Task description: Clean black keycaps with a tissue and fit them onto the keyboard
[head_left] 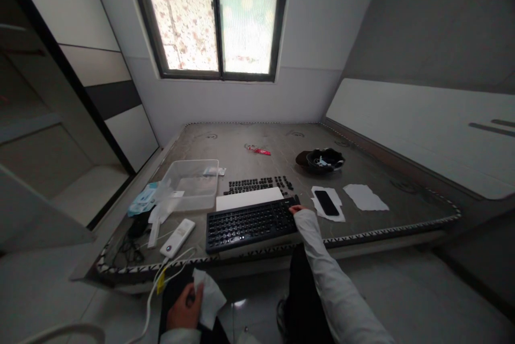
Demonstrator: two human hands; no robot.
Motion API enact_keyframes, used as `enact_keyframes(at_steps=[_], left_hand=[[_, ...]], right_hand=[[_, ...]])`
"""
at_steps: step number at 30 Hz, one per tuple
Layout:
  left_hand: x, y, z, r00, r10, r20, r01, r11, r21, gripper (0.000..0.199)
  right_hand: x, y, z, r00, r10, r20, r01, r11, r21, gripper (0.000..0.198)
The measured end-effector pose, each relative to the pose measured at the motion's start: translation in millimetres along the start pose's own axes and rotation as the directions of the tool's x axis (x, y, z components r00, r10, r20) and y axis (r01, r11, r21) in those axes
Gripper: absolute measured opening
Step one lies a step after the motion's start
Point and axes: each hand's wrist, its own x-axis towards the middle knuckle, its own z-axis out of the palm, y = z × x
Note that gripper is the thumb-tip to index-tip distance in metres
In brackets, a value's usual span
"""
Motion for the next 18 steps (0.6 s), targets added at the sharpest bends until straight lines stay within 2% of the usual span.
enact_keyframes(at_steps=[5, 10, 14, 18], left_hand=[[2.2, -4.8, 4.8, 1.0, -0.009, -0.025, 0.009, 0.999, -0.031, 0.03], [4.4, -6.3, 3.8, 1.0, -0.017, 0.024, 0.018, 0.999, -0.044, 0.032], [5.4, -8.0, 3.4, 1.0, -0.01, 0.02, 0.011, 0.999, -0.036, 0.029], [6.9, -12.1, 5.9, 1.0, -0.01, 0.028, 0.01, 1.0, -0.014, 0.03]], right_hand=[[5.5, -0.2, -0.2, 0.999, 0.005, 0.045, -0.003, 0.999, -0.039, 0.015], [10.1, 2.6, 0.9, 0.991, 0.076, 0.108, -0.069, 0.995, -0.07, 0.011], [17.9, 7.1, -0.7, 0.977, 0.129, 0.167, -0.108, 0.986, -0.131, 0.012], [32.8, 9.5, -3.2, 0.961, 0.145, 0.235, -0.094, 0.972, -0.215, 0.019]])
